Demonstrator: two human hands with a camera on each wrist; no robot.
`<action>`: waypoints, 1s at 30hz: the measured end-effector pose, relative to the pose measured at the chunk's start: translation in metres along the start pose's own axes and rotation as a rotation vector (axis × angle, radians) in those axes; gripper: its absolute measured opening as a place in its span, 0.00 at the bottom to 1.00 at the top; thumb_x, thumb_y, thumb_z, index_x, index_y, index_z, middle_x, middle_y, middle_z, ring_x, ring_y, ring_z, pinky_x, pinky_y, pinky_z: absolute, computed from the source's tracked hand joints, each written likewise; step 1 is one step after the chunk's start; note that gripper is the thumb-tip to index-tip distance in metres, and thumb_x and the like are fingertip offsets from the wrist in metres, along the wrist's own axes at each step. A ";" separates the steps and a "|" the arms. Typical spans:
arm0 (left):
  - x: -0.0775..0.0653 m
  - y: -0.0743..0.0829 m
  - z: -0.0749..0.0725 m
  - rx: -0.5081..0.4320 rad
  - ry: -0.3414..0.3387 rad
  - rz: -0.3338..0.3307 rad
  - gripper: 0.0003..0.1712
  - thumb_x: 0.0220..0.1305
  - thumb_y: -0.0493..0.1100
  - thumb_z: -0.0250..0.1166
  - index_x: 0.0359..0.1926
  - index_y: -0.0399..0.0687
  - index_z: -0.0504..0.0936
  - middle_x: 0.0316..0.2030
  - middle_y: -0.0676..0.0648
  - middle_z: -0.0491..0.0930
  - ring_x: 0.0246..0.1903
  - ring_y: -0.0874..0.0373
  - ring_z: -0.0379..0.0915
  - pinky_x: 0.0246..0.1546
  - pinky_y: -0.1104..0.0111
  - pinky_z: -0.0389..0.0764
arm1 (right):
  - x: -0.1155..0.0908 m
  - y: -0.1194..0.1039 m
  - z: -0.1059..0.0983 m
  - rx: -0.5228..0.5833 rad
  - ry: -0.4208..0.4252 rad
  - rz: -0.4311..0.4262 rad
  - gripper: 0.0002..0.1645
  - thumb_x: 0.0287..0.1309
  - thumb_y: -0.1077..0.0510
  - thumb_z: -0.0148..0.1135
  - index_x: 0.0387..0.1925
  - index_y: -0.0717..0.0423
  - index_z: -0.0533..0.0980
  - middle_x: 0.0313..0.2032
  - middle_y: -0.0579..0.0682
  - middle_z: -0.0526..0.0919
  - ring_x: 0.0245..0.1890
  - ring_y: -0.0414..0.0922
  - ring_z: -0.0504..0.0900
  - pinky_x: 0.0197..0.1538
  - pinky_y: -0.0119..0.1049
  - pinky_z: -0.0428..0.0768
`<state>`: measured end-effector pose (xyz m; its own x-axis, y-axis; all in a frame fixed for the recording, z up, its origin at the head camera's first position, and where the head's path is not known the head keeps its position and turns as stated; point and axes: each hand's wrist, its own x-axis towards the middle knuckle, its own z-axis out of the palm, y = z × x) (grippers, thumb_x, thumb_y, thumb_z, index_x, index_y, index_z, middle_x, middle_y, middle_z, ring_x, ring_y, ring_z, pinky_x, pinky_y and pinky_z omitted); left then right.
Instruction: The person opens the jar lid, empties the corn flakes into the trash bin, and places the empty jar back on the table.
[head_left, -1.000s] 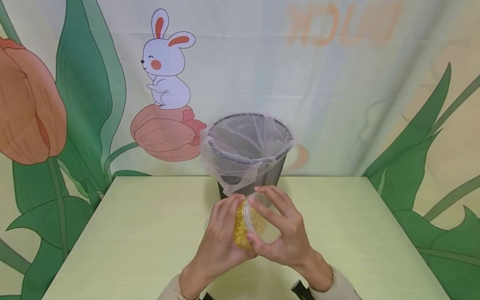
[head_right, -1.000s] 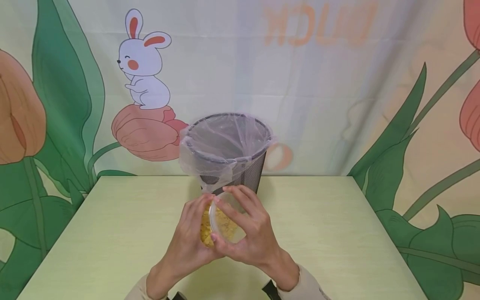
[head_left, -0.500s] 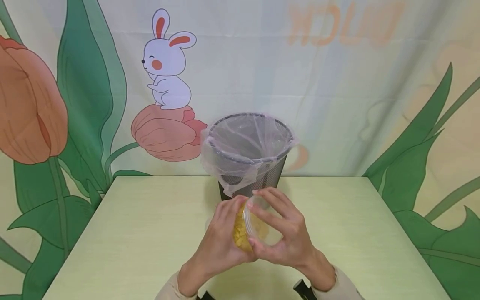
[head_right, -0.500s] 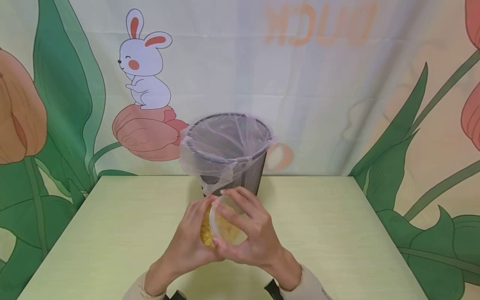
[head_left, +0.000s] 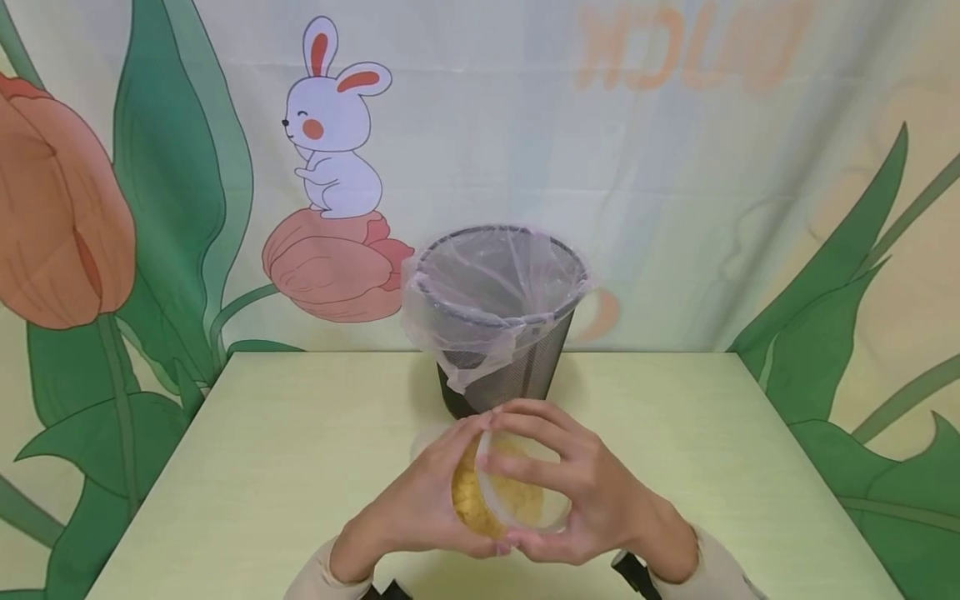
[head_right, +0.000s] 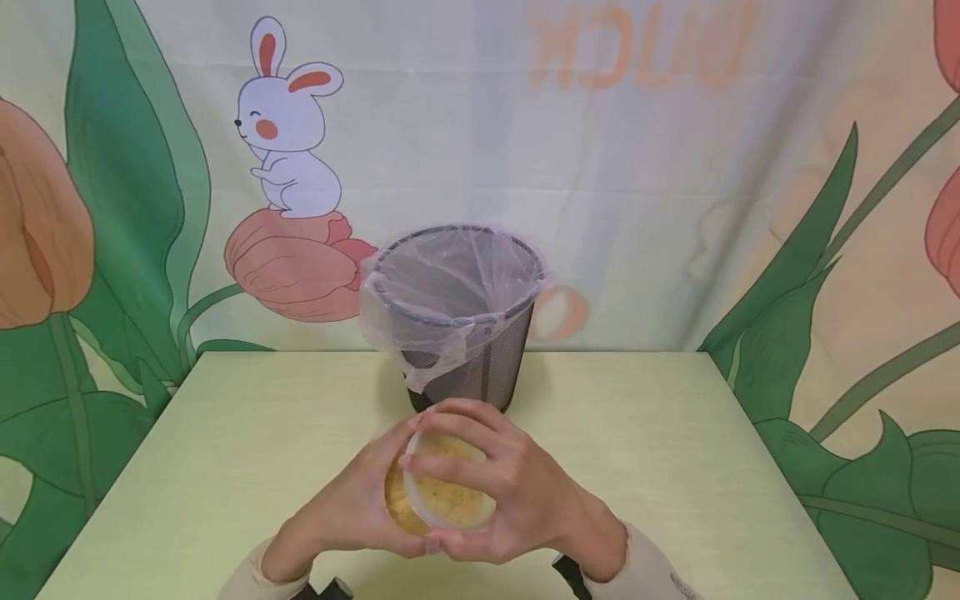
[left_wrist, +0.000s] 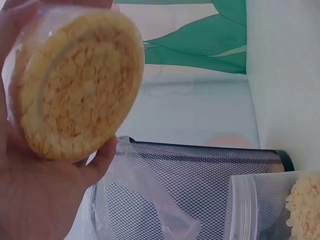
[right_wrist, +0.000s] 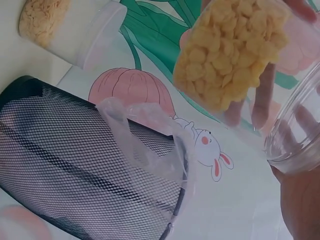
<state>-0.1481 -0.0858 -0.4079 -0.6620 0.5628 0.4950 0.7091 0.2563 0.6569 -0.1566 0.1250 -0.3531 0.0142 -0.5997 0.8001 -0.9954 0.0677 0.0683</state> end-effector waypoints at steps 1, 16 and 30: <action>0.000 0.000 -0.001 -0.016 -0.016 0.004 0.64 0.37 0.57 0.82 0.73 0.59 0.56 0.65 0.53 0.67 0.57 0.57 0.70 0.52 0.65 0.80 | 0.001 0.000 -0.001 0.007 -0.012 -0.005 0.30 0.55 0.42 0.61 0.53 0.58 0.79 0.53 0.63 0.78 0.55 0.59 0.75 0.57 0.48 0.79; 0.002 -0.001 -0.001 -0.008 -0.016 0.004 0.69 0.37 0.56 0.82 0.76 0.58 0.50 0.68 0.52 0.63 0.59 0.57 0.69 0.54 0.63 0.79 | 0.002 -0.004 -0.007 -0.020 -0.063 0.085 0.49 0.55 0.25 0.56 0.63 0.57 0.71 0.64 0.61 0.72 0.67 0.58 0.68 0.73 0.60 0.54; 0.012 -0.003 0.006 0.542 0.380 0.185 0.61 0.33 0.57 0.81 0.68 0.39 0.65 0.60 0.43 0.72 0.61 0.47 0.67 0.61 0.55 0.71 | 0.002 -0.015 -0.026 -0.087 -0.214 0.721 0.55 0.49 0.31 0.69 0.74 0.41 0.57 0.73 0.48 0.60 0.70 0.48 0.65 0.64 0.53 0.73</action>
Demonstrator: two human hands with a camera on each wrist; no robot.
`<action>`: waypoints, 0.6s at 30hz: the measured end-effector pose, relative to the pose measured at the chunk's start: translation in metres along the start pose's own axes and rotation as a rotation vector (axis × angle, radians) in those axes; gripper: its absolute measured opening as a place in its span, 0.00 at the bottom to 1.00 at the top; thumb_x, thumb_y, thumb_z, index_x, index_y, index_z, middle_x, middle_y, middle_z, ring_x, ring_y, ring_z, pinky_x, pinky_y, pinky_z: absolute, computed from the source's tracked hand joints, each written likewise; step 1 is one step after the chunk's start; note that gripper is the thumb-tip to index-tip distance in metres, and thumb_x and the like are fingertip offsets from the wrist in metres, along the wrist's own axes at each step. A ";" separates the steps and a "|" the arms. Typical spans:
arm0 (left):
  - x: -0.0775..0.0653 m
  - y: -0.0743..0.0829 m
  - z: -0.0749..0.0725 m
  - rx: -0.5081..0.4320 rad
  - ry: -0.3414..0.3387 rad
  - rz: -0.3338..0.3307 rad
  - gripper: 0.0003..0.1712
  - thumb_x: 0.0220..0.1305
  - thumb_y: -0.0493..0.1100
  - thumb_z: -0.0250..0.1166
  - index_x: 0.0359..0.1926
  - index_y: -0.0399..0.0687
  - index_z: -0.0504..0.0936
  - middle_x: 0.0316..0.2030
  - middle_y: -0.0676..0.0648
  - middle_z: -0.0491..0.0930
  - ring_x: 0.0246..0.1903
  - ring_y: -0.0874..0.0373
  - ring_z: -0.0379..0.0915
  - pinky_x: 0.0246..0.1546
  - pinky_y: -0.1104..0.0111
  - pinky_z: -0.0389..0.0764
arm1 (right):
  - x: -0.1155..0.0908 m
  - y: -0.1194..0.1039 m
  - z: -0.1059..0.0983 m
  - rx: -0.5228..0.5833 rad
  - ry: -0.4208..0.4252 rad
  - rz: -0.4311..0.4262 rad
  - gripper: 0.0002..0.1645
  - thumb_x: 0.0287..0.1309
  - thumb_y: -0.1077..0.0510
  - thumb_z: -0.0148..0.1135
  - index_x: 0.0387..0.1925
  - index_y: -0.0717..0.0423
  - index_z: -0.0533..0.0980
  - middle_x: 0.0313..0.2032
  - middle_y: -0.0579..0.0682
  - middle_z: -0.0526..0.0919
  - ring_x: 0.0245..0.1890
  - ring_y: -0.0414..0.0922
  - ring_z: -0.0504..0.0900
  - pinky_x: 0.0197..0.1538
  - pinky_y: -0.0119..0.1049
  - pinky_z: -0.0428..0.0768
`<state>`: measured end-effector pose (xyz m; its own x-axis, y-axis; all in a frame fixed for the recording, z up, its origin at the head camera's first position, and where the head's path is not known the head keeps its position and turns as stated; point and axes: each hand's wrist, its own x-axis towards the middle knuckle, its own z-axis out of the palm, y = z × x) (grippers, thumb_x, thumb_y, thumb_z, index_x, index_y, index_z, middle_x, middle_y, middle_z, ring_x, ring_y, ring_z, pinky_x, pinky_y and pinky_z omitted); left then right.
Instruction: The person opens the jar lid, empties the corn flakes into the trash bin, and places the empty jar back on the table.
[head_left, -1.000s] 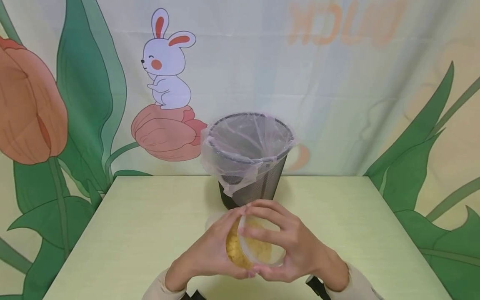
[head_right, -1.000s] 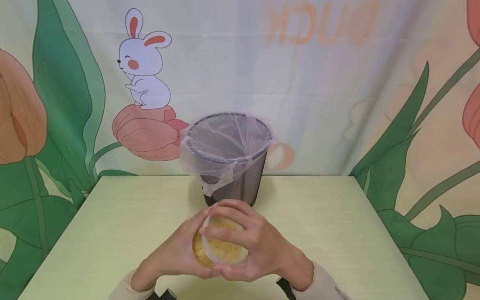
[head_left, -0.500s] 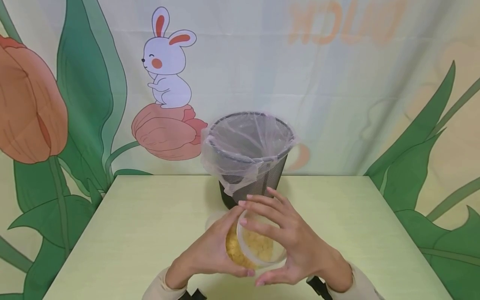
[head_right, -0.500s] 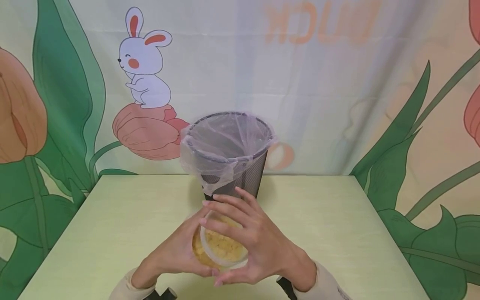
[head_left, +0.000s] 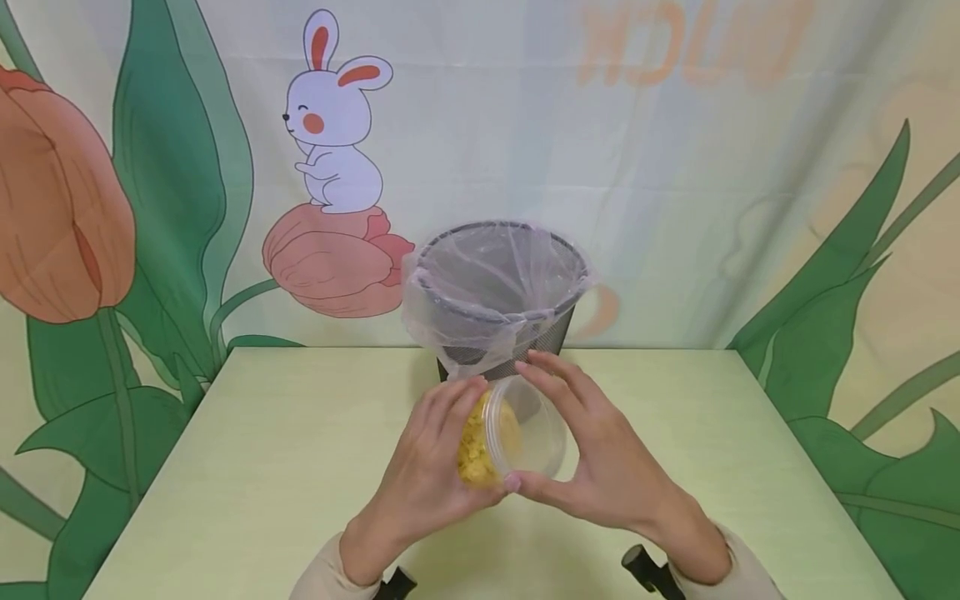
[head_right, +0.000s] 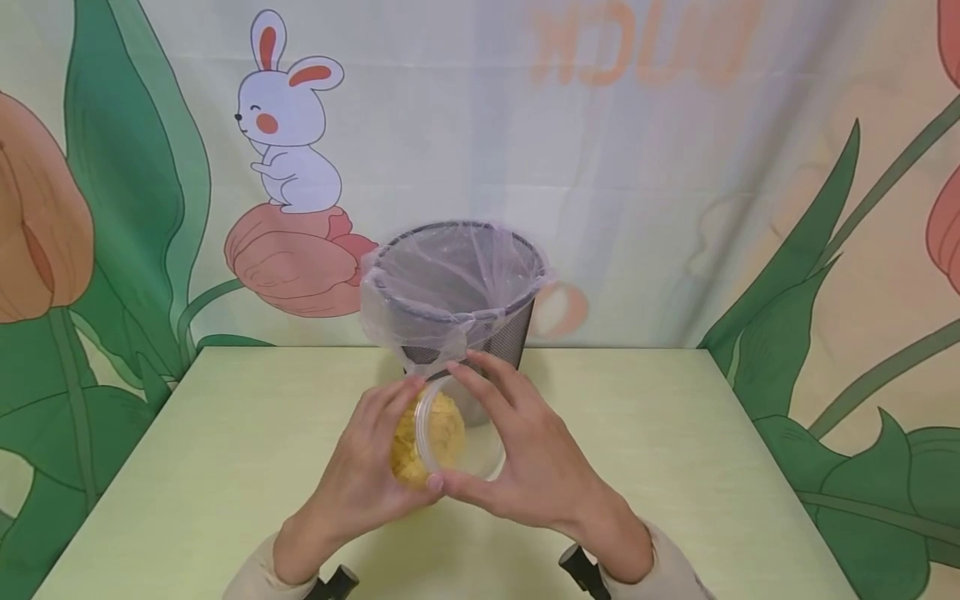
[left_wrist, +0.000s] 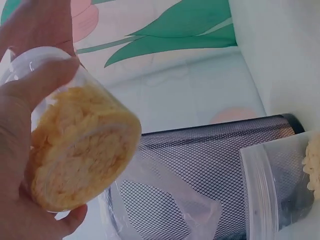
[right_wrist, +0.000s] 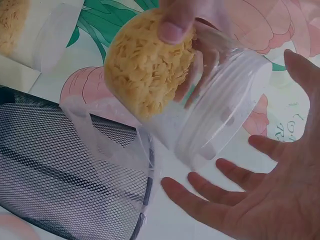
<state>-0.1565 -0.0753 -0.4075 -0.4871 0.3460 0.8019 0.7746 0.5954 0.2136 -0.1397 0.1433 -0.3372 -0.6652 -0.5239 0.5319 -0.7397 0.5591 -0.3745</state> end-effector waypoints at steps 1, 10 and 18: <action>0.000 0.000 0.001 0.017 0.008 0.004 0.60 0.33 0.57 0.81 0.67 0.39 0.65 0.61 0.43 0.71 0.61 0.47 0.66 0.61 0.55 0.70 | 0.000 0.000 0.000 -0.005 -0.010 0.025 0.55 0.48 0.32 0.70 0.74 0.40 0.57 0.73 0.47 0.60 0.70 0.48 0.66 0.64 0.53 0.74; -0.001 -0.001 0.006 0.160 0.046 0.046 0.57 0.28 0.53 0.83 0.63 0.40 0.69 0.61 0.41 0.71 0.60 0.44 0.66 0.60 0.53 0.70 | 0.006 -0.005 0.002 0.021 -0.075 0.272 0.50 0.50 0.31 0.68 0.72 0.29 0.57 0.67 0.36 0.64 0.52 0.45 0.81 0.36 0.28 0.81; -0.002 0.000 0.009 0.164 0.031 0.046 0.60 0.26 0.55 0.84 0.64 0.41 0.69 0.62 0.41 0.71 0.61 0.43 0.66 0.62 0.52 0.70 | 0.006 -0.003 0.004 0.036 -0.072 0.282 0.44 0.49 0.35 0.70 0.68 0.32 0.64 0.62 0.35 0.70 0.51 0.42 0.80 0.33 0.25 0.80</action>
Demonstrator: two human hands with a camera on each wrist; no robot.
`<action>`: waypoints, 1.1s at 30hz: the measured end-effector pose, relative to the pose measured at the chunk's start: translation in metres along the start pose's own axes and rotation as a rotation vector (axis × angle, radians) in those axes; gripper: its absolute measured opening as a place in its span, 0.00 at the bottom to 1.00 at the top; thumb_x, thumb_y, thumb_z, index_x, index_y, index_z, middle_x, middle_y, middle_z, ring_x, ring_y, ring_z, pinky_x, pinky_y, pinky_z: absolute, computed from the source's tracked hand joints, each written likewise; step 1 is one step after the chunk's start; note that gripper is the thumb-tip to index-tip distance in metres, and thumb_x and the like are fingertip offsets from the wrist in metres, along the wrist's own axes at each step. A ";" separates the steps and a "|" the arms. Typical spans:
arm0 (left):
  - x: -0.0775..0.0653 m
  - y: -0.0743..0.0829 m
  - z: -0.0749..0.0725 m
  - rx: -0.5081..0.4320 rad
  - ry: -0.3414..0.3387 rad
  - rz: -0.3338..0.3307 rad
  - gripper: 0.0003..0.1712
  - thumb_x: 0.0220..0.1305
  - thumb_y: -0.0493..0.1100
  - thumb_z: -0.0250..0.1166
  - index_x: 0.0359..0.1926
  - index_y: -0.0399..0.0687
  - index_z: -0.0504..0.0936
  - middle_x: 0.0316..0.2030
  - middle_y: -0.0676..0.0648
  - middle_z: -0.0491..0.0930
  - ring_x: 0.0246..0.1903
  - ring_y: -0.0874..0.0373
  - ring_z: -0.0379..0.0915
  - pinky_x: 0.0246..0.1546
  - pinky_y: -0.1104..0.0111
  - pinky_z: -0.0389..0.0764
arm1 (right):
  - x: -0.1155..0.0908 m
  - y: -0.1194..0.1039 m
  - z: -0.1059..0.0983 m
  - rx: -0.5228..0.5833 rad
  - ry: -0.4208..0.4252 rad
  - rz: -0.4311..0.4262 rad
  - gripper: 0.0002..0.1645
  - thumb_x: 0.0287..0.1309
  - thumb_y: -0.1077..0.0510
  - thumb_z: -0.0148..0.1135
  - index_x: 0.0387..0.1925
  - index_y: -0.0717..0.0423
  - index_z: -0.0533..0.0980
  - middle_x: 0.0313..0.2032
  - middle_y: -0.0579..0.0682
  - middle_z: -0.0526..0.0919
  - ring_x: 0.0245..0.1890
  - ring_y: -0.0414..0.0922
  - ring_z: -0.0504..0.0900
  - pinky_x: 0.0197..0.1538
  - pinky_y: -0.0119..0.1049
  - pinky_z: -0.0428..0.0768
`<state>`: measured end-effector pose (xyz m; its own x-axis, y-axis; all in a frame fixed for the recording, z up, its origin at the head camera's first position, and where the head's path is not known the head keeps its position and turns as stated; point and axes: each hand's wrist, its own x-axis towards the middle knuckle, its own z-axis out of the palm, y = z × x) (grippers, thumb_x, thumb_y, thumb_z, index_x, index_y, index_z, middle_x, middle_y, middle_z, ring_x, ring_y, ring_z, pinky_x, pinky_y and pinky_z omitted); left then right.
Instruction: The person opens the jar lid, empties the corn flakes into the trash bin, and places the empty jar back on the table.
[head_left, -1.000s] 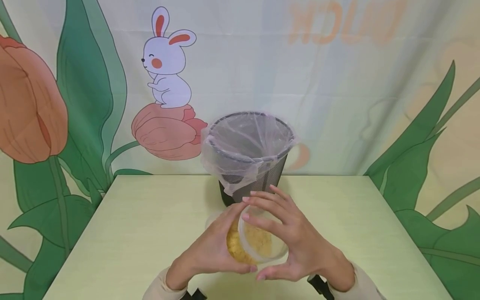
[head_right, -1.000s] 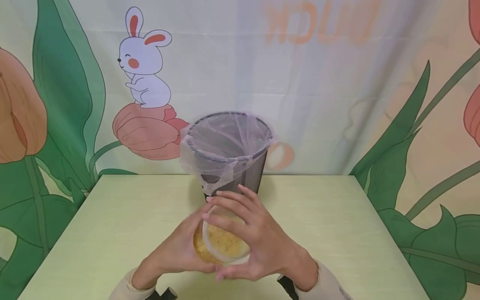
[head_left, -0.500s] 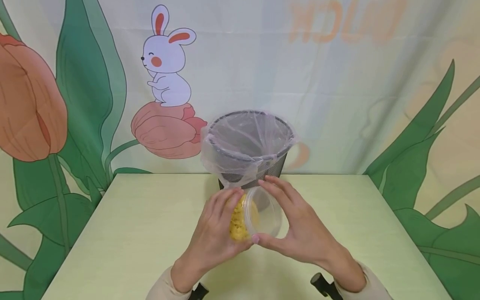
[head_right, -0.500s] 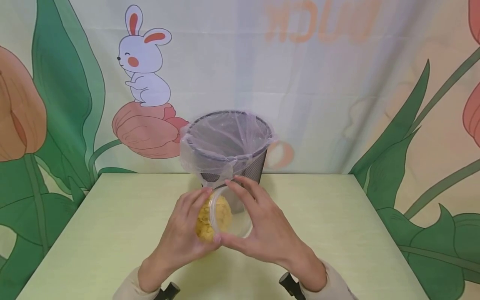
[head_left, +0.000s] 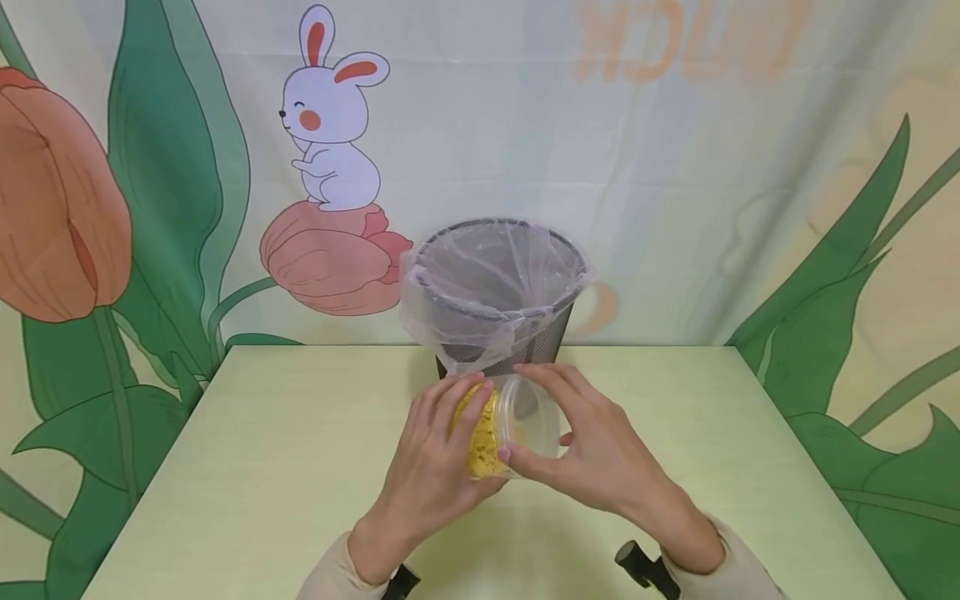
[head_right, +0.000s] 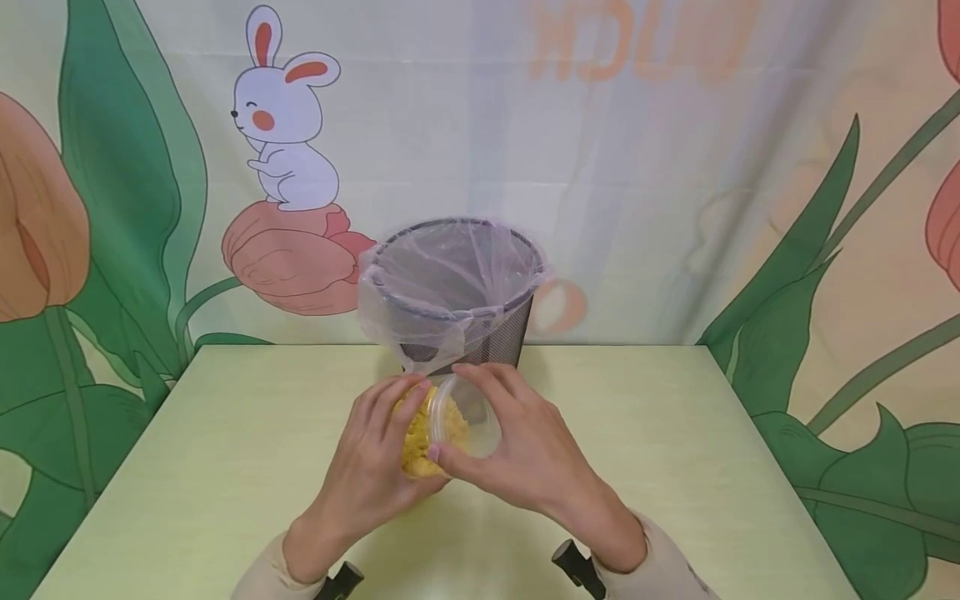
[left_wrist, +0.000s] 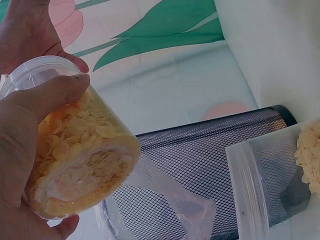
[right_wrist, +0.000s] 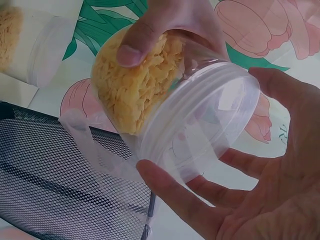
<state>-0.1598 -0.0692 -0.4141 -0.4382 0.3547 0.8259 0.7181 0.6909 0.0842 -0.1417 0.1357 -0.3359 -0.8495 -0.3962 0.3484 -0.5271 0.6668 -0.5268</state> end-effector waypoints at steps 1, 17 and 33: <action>0.000 0.000 0.000 -0.004 0.000 -0.003 0.59 0.27 0.55 0.84 0.64 0.40 0.69 0.61 0.41 0.71 0.61 0.43 0.66 0.62 0.52 0.70 | 0.000 0.001 0.000 -0.004 0.004 -0.013 0.44 0.49 0.35 0.71 0.67 0.32 0.65 0.62 0.35 0.70 0.51 0.42 0.80 0.33 0.26 0.80; 0.001 -0.003 -0.006 -0.111 -0.063 -0.035 0.63 0.29 0.57 0.84 0.67 0.41 0.65 0.62 0.42 0.71 0.61 0.45 0.66 0.62 0.53 0.70 | 0.000 0.005 -0.004 -0.103 -0.001 -0.309 0.47 0.43 0.43 0.76 0.67 0.39 0.66 0.70 0.46 0.64 0.65 0.46 0.71 0.54 0.47 0.81; -0.004 -0.012 -0.021 -0.284 -0.254 -0.096 0.69 0.26 0.56 0.85 0.71 0.46 0.60 0.64 0.45 0.67 0.63 0.51 0.65 0.61 0.54 0.74 | -0.001 0.007 -0.004 -0.176 -0.051 -0.563 0.49 0.40 0.47 0.79 0.67 0.41 0.68 0.70 0.51 0.64 0.70 0.50 0.64 0.56 0.47 0.81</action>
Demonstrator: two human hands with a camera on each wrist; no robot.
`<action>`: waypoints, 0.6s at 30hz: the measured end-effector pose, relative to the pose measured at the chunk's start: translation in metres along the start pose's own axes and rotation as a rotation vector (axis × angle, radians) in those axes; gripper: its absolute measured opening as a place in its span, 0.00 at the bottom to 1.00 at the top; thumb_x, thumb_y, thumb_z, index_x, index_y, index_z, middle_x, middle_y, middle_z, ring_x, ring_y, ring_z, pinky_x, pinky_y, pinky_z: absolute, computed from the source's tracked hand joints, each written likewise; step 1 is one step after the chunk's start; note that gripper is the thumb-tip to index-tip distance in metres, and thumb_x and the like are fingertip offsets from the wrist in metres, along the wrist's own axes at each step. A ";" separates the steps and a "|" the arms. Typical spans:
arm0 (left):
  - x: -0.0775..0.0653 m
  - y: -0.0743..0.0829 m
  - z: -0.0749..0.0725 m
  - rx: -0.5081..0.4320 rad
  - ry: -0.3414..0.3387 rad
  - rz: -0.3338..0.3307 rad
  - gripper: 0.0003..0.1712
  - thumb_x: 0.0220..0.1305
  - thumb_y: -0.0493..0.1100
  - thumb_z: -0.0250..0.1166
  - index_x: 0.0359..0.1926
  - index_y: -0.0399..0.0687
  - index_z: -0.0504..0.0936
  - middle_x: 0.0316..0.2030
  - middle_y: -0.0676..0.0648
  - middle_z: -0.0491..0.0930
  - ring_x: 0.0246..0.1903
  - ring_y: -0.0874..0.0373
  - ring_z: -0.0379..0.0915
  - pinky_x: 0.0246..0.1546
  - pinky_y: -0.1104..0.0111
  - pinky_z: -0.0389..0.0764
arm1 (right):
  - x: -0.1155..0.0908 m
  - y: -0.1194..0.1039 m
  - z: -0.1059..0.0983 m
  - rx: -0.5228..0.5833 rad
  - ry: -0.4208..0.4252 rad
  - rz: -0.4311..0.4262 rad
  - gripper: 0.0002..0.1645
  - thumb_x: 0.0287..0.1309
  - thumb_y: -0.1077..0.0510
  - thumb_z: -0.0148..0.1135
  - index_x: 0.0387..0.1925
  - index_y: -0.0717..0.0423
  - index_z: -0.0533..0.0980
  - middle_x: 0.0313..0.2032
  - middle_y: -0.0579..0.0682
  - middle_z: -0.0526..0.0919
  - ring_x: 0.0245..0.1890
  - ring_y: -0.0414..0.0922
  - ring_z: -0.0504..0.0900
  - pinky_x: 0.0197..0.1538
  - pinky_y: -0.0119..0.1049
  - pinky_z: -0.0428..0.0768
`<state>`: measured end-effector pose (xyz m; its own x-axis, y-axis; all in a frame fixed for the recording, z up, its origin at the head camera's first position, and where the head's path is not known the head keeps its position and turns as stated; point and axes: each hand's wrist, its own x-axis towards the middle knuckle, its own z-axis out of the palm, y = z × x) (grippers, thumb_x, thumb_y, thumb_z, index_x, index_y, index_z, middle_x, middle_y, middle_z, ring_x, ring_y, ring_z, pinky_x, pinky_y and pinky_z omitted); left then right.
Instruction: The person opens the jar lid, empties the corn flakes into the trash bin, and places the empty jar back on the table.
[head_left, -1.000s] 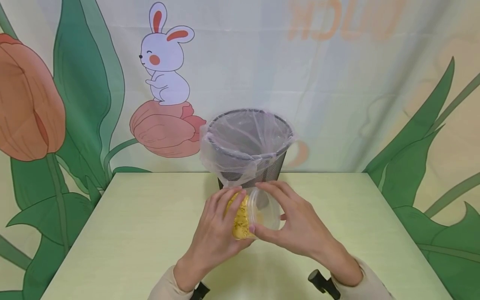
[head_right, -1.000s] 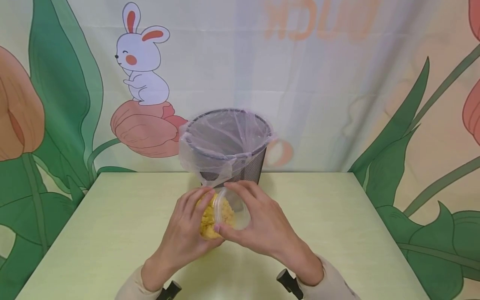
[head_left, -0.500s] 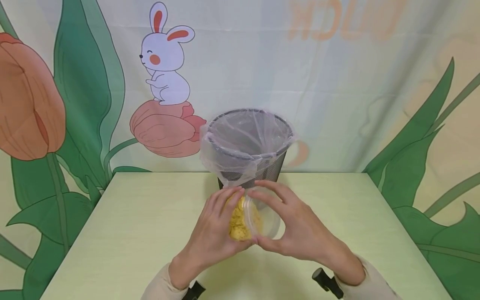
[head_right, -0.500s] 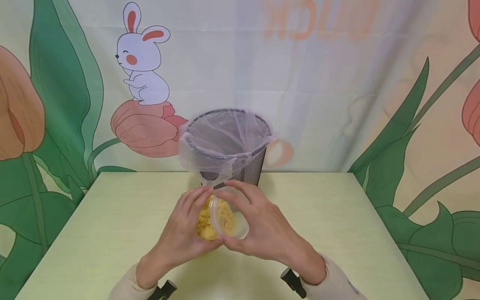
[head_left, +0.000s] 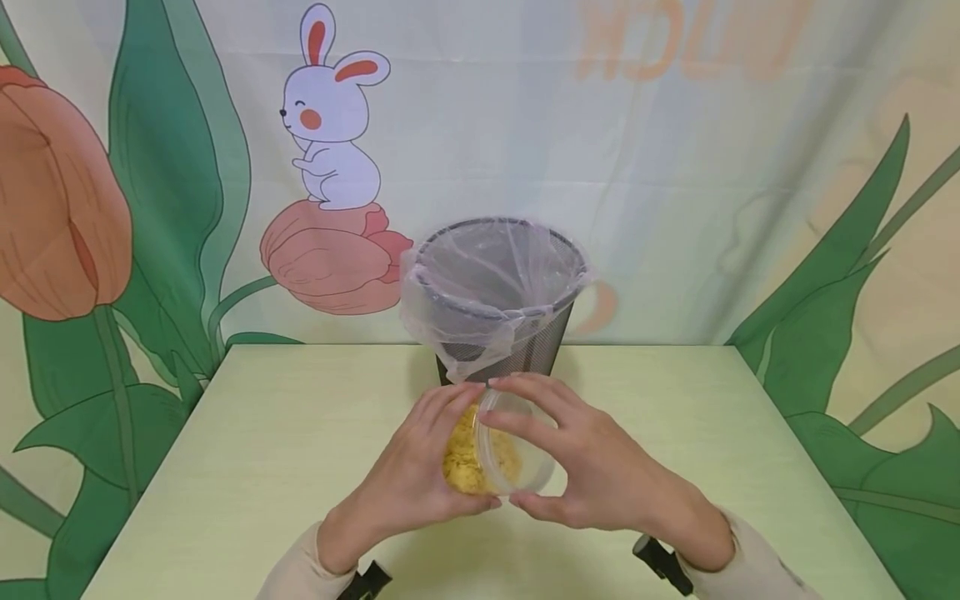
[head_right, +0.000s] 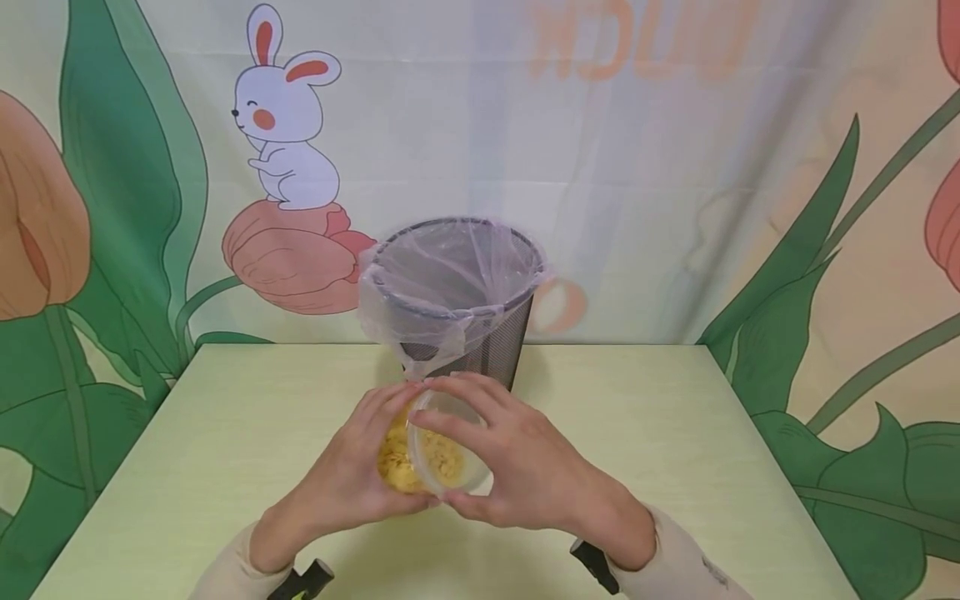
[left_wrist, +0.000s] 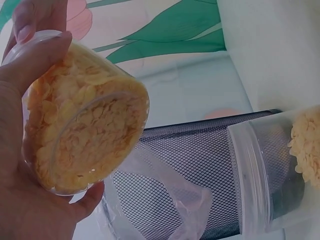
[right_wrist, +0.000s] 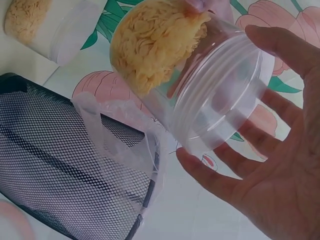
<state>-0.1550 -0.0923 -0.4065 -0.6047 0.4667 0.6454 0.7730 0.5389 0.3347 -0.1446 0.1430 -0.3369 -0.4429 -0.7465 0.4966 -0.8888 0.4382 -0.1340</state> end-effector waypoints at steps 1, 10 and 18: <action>0.000 0.000 -0.001 -0.008 -0.013 -0.002 0.69 0.27 0.56 0.85 0.71 0.47 0.60 0.65 0.46 0.67 0.63 0.52 0.64 0.61 0.54 0.74 | 0.000 0.000 0.000 -0.008 -0.006 -0.013 0.49 0.40 0.47 0.79 0.67 0.41 0.68 0.70 0.51 0.64 0.70 0.50 0.64 0.56 0.47 0.81; -0.003 -0.002 -0.008 -0.109 -0.099 -0.015 0.69 0.29 0.57 0.85 0.73 0.52 0.57 0.66 0.50 0.65 0.65 0.56 0.62 0.60 0.55 0.75 | 0.001 -0.001 -0.003 -0.065 -0.089 -0.154 0.51 0.36 0.51 0.79 0.66 0.42 0.68 0.71 0.51 0.64 0.72 0.54 0.61 0.69 0.50 0.70; -0.005 -0.002 -0.006 -0.107 -0.100 -0.048 0.69 0.29 0.57 0.85 0.73 0.52 0.57 0.67 0.49 0.65 0.66 0.56 0.62 0.61 0.54 0.75 | 0.000 -0.004 -0.005 0.002 -0.137 -0.061 0.64 0.35 0.41 0.81 0.73 0.43 0.58 0.76 0.52 0.54 0.76 0.55 0.52 0.71 0.58 0.62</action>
<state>-0.1523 -0.0997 -0.4062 -0.6531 0.5130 0.5570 0.7558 0.4871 0.4376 -0.1403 0.1438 -0.3326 -0.4002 -0.8329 0.3822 -0.9146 0.3894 -0.1090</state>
